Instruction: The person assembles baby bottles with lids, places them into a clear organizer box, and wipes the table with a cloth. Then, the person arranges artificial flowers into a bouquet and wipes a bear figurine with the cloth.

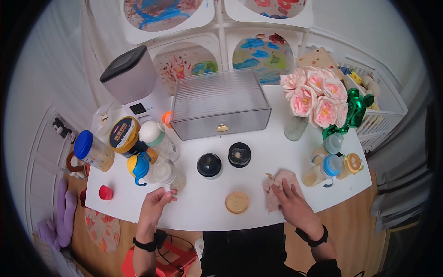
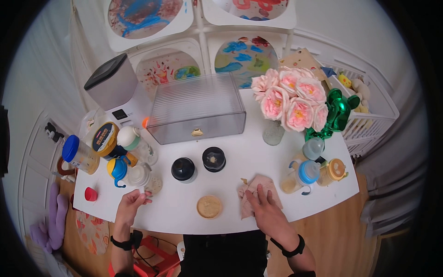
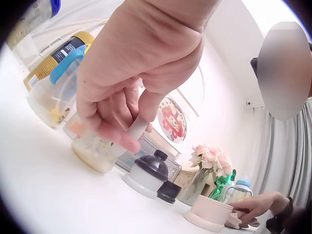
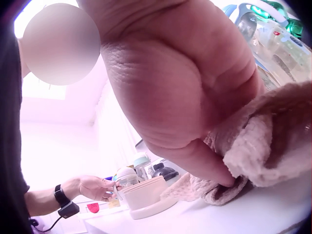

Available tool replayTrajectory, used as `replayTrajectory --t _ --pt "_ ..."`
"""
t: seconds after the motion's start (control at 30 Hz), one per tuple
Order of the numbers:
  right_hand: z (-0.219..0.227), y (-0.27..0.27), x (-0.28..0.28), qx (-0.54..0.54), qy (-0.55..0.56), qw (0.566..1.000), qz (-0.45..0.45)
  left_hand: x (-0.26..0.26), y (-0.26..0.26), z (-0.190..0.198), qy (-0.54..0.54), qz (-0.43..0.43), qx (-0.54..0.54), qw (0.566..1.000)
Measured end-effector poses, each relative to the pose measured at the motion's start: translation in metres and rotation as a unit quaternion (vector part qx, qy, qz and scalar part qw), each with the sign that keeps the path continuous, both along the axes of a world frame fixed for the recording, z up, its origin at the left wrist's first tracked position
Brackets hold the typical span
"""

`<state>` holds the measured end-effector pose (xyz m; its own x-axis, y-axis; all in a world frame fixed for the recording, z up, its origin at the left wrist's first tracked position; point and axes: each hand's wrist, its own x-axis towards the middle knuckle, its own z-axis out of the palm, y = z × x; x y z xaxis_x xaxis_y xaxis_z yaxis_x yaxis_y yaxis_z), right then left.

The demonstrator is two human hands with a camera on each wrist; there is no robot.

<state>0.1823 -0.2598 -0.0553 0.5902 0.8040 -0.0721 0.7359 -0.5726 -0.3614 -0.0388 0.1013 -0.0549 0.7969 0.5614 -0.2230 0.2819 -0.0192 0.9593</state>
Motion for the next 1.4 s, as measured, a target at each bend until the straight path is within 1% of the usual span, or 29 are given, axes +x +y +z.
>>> replayTrajectory --t 0.03,0.07,0.1,0.13,0.17,0.2,0.27,0.3,0.33,0.4,0.43,0.5,0.57,0.6,0.63,0.67,0.7,0.77,0.8,0.83,0.87,0.9,0.93,1.0,1.03,1.1,1.13,1.2,1.4 --pt "0.001 0.0 0.0 0.009 -0.002 1.0 0.009 -0.004 -0.003 0.004 0.008 0.012 0.012 1.0" --pt "0.003 0.0 0.0 0.017 -0.004 1.0 0.018 -0.006 -0.004 0.006 0.009 0.005 0.01 1.0" --pt "0.01 0.001 -0.003 0.015 -0.002 1.0 0.012 -0.01 -0.003 0.007 0.007 0.025 0.005 1.0" --pt "0.023 0.004 -0.006 0.015 -0.027 0.999 0.015 -0.013 -0.002 0.007 0.004 0.048 0.002 0.999" --pt "0.033 0.008 -0.01 0.014 -0.05 0.998 0.02 -0.015 -0.002 0.005 -0.002 0.053 0.005 0.999" --pt "0.039 0.013 -0.013 0.013 -0.048 0.999 0.02 -0.017 -0.001 0.004 -0.001 0.052 0.004 0.999" --pt "0.048 0.027 -0.019 0.132 0.091 0.986 0.04 -0.019 0.0 0.002 0.001 0.045 0.013 0.999" --pt "0.05 0.037 -0.024 0.139 0.116 0.982 0.048 -0.02 0.0 0.001 0.003 0.042 0.012 0.999" --pt "0.044 0.048 -0.03 0.14 0.116 0.982 0.045 -0.019 0.001 -0.001 0.019 0.043 0.035 0.998" --pt "0.025 0.07 -0.04 0.127 0.042 0.989 0.064 -0.019 0.002 0.0 0.033 0.042 0.061 0.997" --pt "0.022 0.078 -0.042 0.128 0.043 0.989 0.063 -0.019 0.0 0.002 0.05 0.048 0.074 0.995" --pt "0.019 0.091 -0.041 0.014 0.089 0.993 0.074 -0.022 -0.008 0.006 0.069 0.054 0.086 0.992" --pt "0.01 0.091 -0.034 0.019 0.099 0.993 0.061 -0.028 -0.018 0.012 0.091 0.1 0.183 0.974" --pt "0.008 0.09 -0.029 0.021 0.108 0.993 0.049 -0.032 -0.022 0.014 0.09 0.101 0.183 0.974" --pt "0.012 0.087 -0.025 0.02 0.105 0.993 0.051 -0.036 -0.027 0.017 0.107 0.122 0.227 0.96" --pt "0.02 0.083 -0.021 0.075 0.132 0.988 0.024 -0.04 -0.032 0.021 0.124 0.142 0.27 0.944" --pt "0.024 0.08 -0.019 0.13 0.158 0.979 -0.004 -0.041 -0.037 0.027 0.124 0.144 0.268 0.945" --pt "0.022 0.077 -0.016 0.129 0.164 0.978 0.014 -0.042 -0.047 0.04 0.206 0.141 0.293 0.923" --pt "0.02 0.077 -0.016 0.131 0.17 0.976 0.029 -0.042 -0.052 0.044 0.207 0.14 0.293 0.923" --pt "0.022 0.078 -0.016 0.131 0.171 0.976 0.028 -0.041 -0.057 0.047 0.209 0.081 0.294 0.929" --pt "0.027 0.079 -0.015 0.148 0.174 0.974 0.004 -0.039 -0.063 0.047 0.21 0.024 0.292 0.933" --pt "0.03 0.079 -0.013 0.165 0.177 0.97 -0.019 -0.036 -0.069 0.045 0.171 -0.038 0.312 0.934" --pt "0.029 0.079 -0.013 0.164 0.177 0.97 -0.017 -0.034 -0.074 0.038 0.169 -0.088 0.294 0.936" --pt "0.025 0.079 -0.013 0.144 0.157 0.977 0.016 -0.023 -0.086 0.025 0.121 -0.185 0.346 0.912" --pt "0.023 0.079 -0.013 0.144 0.157 0.977 0.016 -0.018 -0.09 0.016 0.121 -0.185 0.346 0.912" --pt "0.021 0.08 -0.013 0.122 0.129 0.984 0.025 -0.009 -0.098 0.002 0.053 -0.256 0.405 0.876" --pt "0.021 0.08 -0.014 0.121 0.128 0.984 0.026 -0.007 -0.102 0.001 0.053 -0.255 0.405 0.877" --pt "0.022 0.082 -0.018 0.071 0.146 0.986 0.048 -0.004 -0.107 0.0 0.082 -0.296 0.467 0.829" --pt "0.015 0.085 -0.017 0.063 0.149 0.984 0.073 -0.001 -0.108 0.0 0.045 -0.305 0.422 0.852"
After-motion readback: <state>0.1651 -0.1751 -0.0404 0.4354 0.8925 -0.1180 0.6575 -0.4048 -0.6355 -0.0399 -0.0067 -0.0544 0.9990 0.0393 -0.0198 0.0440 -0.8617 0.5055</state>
